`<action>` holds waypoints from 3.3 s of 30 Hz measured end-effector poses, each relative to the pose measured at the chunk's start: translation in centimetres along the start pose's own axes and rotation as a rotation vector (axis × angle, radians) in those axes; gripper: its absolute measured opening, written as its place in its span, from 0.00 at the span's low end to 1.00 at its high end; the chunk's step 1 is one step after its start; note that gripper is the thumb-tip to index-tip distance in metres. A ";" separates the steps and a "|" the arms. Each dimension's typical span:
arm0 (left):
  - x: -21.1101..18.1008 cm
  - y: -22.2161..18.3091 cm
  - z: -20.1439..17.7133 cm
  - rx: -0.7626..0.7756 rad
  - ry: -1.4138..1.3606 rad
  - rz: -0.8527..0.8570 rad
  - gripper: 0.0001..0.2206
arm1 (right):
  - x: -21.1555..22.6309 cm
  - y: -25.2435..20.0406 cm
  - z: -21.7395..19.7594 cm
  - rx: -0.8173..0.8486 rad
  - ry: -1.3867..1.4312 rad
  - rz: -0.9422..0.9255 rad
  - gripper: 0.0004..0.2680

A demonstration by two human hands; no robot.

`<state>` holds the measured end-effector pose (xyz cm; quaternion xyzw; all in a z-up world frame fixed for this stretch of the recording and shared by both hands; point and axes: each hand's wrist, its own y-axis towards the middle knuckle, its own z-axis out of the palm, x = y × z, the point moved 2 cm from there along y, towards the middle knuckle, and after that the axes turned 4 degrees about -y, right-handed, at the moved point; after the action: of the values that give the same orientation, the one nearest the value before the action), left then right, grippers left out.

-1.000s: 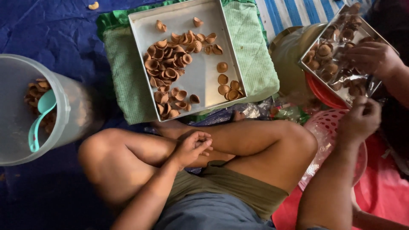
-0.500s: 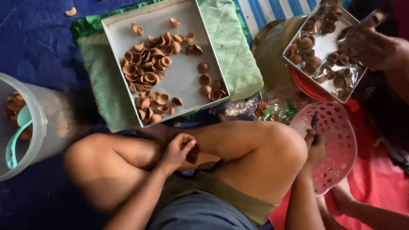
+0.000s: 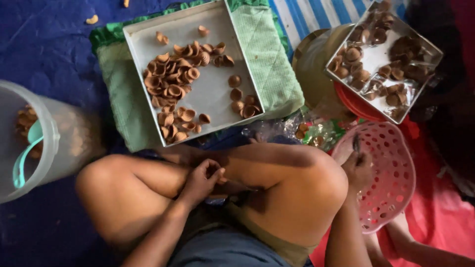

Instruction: Filling small pastry shells with a dark paste using a spoon and packaging them into plastic bags.

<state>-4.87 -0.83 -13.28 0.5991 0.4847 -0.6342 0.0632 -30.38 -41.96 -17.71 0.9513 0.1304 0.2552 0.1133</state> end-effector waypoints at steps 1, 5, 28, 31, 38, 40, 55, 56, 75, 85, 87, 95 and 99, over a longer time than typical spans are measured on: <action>-0.1 -0.4 -0.1 -0.007 0.002 -0.008 0.09 | 5.0 0.0 -1.9 0.011 0.002 -0.001 0.06; 0.6 0.1 -0.6 -0.084 -0.066 0.027 0.08 | 16.3 -1.8 -5.7 0.324 0.530 0.645 0.13; -2.4 -2.3 -1.1 -0.134 -0.109 0.049 0.08 | 6.5 -0.3 -4.2 0.037 0.154 0.085 0.12; -4.4 -3.3 -1.6 -0.118 0.061 0.200 0.10 | 5.8 -0.4 -4.5 0.003 0.143 -0.030 0.12; -8.5 -5.2 -4.1 -0.259 -0.062 0.431 0.05 | 6.6 -1.2 -7.6 0.112 0.105 -0.139 0.15; -8.6 -5.0 -4.5 -0.270 -0.120 0.453 0.06 | 1.3 -0.2 -3.6 0.275 0.083 -0.062 0.19; -9.3 -5.4 -5.5 -0.173 -0.103 0.451 0.07 | 5.2 0.0 -10.1 0.112 -0.305 0.002 0.18; -9.4 -5.3 -5.3 -0.156 -0.138 0.491 0.07 | 7.7 0.3 -11.8 0.004 -0.148 -0.165 0.14; -18.3 -5.2 -1.4 -0.056 -0.606 0.531 0.07 | 34.6 -11.6 -13.5 0.717 1.096 0.220 0.06; -18.0 -6.4 -5.9 -0.082 -0.359 0.617 0.05 | 35.4 -10.1 -12.9 0.901 1.000 0.073 0.06; -18.3 -6.7 -6.9 -0.067 -0.242 0.667 0.06 | 35.2 -9.9 -12.6 0.955 0.924 0.001 0.06; -17.9 -6.7 -7.9 -0.057 -0.108 0.710 0.05 | 34.2 -9.9 -11.3 1.094 0.873 -0.110 0.06; -18.3 -7.0 -8.1 -0.002 -0.075 0.739 0.05 | 35.1 -9.7 -11.7 1.170 0.827 -0.190 0.04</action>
<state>1.12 -0.73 7.05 0.7101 0.2338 -0.5894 0.3061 -8.87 -20.35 5.43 0.6663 0.3599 0.4718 -0.4515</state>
